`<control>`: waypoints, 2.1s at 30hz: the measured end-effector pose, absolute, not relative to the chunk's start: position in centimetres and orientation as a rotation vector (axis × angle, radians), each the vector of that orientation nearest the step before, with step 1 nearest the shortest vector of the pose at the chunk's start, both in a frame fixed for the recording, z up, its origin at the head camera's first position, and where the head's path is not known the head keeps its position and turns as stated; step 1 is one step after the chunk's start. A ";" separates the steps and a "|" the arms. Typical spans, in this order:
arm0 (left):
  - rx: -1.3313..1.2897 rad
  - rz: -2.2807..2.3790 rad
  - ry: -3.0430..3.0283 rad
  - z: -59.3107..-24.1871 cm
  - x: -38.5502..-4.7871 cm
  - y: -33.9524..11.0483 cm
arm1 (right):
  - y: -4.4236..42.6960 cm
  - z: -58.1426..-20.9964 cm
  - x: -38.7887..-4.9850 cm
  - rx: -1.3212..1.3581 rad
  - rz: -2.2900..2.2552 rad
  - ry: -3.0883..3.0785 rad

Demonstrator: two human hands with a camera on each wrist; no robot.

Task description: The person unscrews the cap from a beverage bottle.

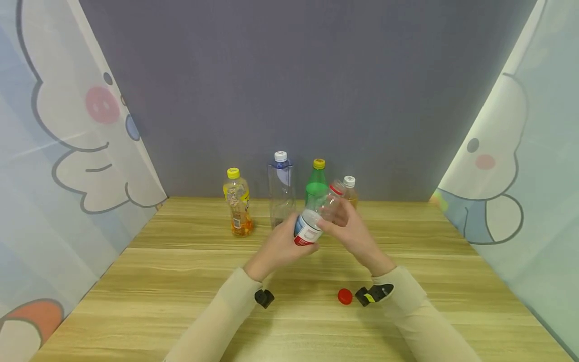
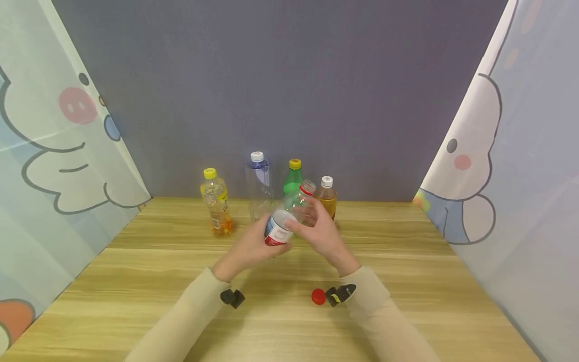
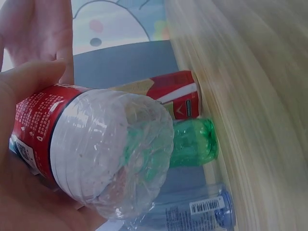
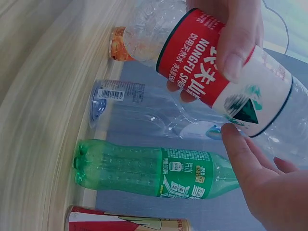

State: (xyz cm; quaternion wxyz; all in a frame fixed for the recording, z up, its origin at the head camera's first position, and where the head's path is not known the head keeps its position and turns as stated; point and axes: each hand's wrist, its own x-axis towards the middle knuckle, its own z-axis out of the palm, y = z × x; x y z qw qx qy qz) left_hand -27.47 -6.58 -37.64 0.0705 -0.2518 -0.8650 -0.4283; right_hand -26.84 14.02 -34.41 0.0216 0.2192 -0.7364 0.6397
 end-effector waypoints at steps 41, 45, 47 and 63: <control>-0.877 -1.350 -2.688 -38.5 -27.4 -5.3 | 17.2 -34.5 -26.8 0.564 1.799 -2.347; -0.846 -1.364 -2.699 -38.6 -27.7 -5.3 | 18.3 -34.3 -26.9 0.533 1.762 -2.359; -0.821 -1.395 -2.692 -38.7 -27.9 -5.2 | 18.9 -34.3 -27.0 0.522 1.738 -2.369; -0.696 -1.489 -2.583 -37.5 -30.1 -1.3 | 23.6 -34.4 -27.2 0.306 1.460 -2.526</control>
